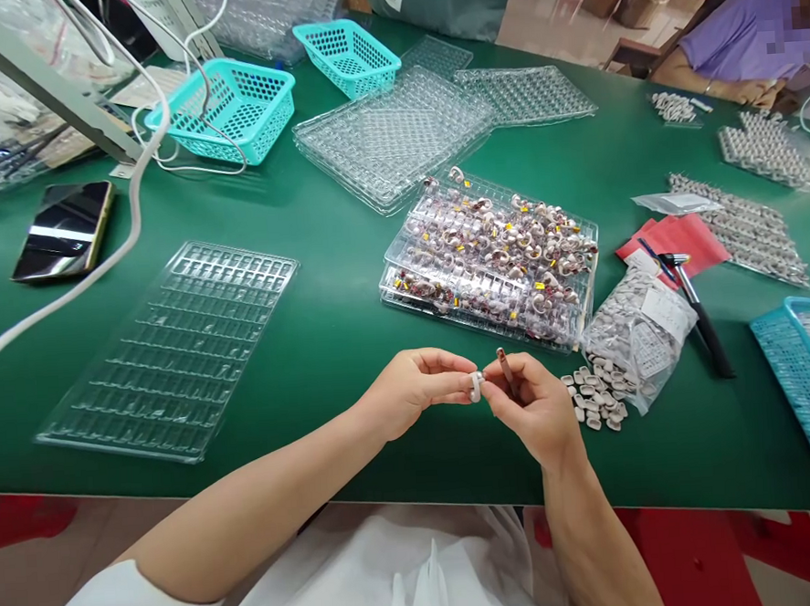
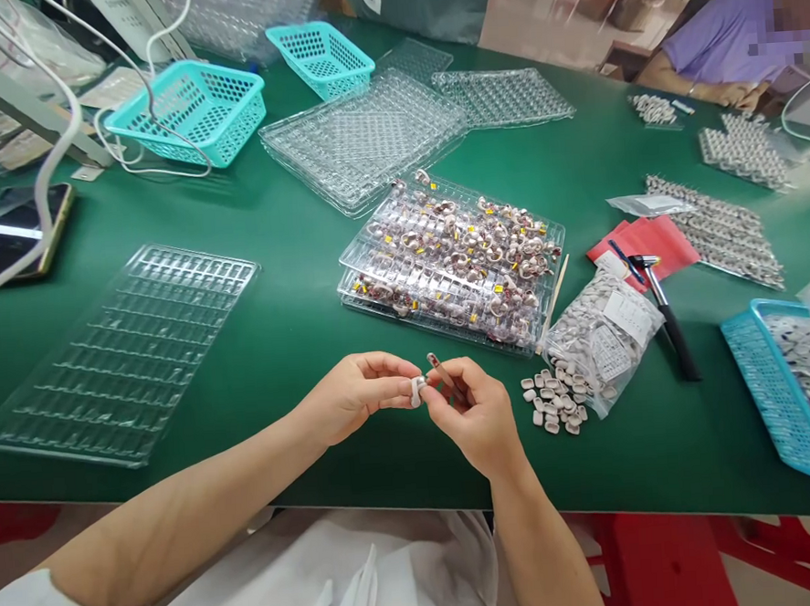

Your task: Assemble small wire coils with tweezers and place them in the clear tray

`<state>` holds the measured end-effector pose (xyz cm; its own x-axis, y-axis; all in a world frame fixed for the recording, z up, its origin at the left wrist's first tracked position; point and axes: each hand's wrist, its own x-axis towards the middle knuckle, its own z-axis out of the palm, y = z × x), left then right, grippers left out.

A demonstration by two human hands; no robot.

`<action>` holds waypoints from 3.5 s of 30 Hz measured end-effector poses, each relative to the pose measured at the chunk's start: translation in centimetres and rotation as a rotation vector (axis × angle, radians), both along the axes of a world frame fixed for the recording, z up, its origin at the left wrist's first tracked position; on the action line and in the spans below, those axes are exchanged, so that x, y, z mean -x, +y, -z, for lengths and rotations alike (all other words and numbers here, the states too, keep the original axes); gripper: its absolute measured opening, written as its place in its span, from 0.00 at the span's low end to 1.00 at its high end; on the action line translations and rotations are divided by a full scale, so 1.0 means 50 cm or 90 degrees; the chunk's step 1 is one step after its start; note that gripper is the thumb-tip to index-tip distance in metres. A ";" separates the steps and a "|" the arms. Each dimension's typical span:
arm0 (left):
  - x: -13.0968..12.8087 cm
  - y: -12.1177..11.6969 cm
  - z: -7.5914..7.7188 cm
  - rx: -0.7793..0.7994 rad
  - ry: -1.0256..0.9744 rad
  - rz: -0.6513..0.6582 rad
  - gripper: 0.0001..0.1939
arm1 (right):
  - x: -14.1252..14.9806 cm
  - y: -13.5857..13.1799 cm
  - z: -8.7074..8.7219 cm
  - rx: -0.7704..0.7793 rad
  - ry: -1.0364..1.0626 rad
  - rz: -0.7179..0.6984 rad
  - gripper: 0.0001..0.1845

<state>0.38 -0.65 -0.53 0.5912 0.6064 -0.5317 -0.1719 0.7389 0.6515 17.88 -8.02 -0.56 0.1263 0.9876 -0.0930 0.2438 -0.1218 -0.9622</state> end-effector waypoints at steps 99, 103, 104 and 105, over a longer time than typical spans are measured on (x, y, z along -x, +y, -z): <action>0.007 0.007 0.000 -0.006 -0.053 0.049 0.12 | -0.008 -0.001 0.000 -0.091 -0.072 -0.076 0.13; 0.010 0.013 0.003 0.055 -0.078 0.086 0.11 | -0.008 0.002 -0.004 -0.138 -0.111 -0.098 0.13; 0.011 0.015 0.004 0.064 -0.081 0.092 0.11 | -0.008 0.002 -0.004 -0.151 -0.115 -0.100 0.13; 0.011 0.016 0.004 0.069 -0.084 0.095 0.12 | -0.007 0.002 -0.005 -0.161 -0.119 -0.101 0.14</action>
